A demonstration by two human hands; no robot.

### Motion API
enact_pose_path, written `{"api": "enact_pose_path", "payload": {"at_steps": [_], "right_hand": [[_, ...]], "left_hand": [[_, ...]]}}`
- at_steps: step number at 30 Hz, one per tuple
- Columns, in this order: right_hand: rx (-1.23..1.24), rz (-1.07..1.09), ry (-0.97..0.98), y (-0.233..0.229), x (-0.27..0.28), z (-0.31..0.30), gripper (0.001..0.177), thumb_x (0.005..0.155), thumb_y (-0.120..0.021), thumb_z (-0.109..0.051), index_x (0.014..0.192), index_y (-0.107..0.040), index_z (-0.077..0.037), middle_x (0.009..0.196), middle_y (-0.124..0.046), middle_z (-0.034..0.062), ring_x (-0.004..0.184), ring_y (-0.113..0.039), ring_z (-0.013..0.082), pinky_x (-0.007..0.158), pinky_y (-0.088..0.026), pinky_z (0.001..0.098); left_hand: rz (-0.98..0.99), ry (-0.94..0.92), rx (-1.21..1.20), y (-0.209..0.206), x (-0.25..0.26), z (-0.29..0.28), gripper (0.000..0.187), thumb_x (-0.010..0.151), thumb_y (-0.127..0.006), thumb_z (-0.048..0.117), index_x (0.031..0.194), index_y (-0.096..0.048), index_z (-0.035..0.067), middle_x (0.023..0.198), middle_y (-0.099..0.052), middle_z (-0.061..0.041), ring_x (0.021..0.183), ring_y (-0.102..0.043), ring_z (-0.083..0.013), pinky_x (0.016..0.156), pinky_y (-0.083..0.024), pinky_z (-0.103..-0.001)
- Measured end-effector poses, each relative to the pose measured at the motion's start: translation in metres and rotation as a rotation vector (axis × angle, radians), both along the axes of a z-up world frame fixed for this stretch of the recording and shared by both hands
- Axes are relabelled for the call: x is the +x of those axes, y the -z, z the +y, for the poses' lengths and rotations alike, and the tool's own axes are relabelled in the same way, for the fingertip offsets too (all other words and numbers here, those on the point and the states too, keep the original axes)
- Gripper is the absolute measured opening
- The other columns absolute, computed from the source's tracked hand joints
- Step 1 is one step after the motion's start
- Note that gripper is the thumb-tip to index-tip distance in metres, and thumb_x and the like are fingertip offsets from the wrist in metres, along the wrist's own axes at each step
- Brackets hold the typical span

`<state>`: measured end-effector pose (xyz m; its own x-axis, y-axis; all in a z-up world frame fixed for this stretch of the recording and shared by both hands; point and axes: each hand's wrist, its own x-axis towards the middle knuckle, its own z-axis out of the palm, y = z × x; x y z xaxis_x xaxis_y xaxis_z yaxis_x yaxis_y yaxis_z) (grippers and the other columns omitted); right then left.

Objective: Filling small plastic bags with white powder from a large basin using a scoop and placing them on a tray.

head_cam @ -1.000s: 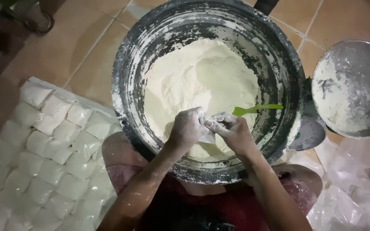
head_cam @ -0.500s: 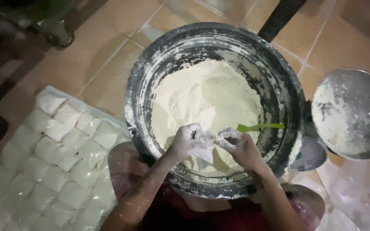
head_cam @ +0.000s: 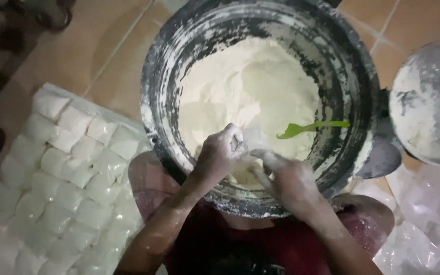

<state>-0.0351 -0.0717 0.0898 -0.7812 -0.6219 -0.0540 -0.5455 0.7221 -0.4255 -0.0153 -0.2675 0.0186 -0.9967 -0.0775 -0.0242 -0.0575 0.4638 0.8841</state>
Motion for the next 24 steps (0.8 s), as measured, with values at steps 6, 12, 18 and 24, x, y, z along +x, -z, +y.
{"api": "enact_pose_path", "payload": {"at_steps": [6,12,18,24], "right_hand": [[0.436,-0.043,-0.066,0.054,-0.018,-0.004,0.014,0.085,-0.068,-0.029,0.075,-0.067,-0.019,0.062,-0.071,0.0063,0.064,-0.074,0.0323,0.057,-0.057,0.0467],[0.181,-0.37,-0.075,0.016,-0.044,0.012,0.025,0.099,-0.061,-0.02,0.121,-0.071,-0.015,0.108,-0.07,0.002,0.043,-0.046,0.0106,0.035,-0.05,0.0236],[0.193,-0.005,0.041,0.087,-0.121,0.07,0.039,0.099,-0.057,-0.032,0.136,-0.064,-0.022,0.119,-0.071,0.0187,0.104,-0.068,0.0432,0.078,-0.054,0.0565],[1.071,0.026,0.053,0.186,-0.164,0.127,0.031,0.098,-0.046,-0.033,0.085,-0.074,-0.033,0.078,-0.066,-0.0055,0.073,-0.056,0.0221,0.07,-0.032,0.0407]], "left_hand": [[-0.106,0.025,-0.234,0.027,-0.013,-0.012,0.014,0.094,-0.067,0.028,0.098,-0.056,0.021,0.078,-0.073,-0.011,0.079,-0.076,-0.0374,0.07,-0.06,-0.052],[-0.289,0.422,-0.486,0.012,-0.029,-0.031,0.017,0.094,-0.064,0.023,0.112,-0.065,0.021,0.102,-0.075,-0.01,0.094,-0.075,-0.0392,0.084,-0.061,-0.055],[-0.212,0.299,-0.349,0.021,-0.048,-0.043,0.023,0.095,-0.064,0.026,0.112,-0.071,0.011,0.102,-0.075,-0.019,0.094,-0.071,-0.0494,0.083,-0.056,-0.066],[-0.246,0.151,-0.394,0.053,-0.051,-0.044,0.022,0.098,-0.06,0.034,0.117,-0.068,0.027,0.105,-0.075,-0.008,0.098,-0.074,-0.0383,0.086,-0.059,-0.055]]}}
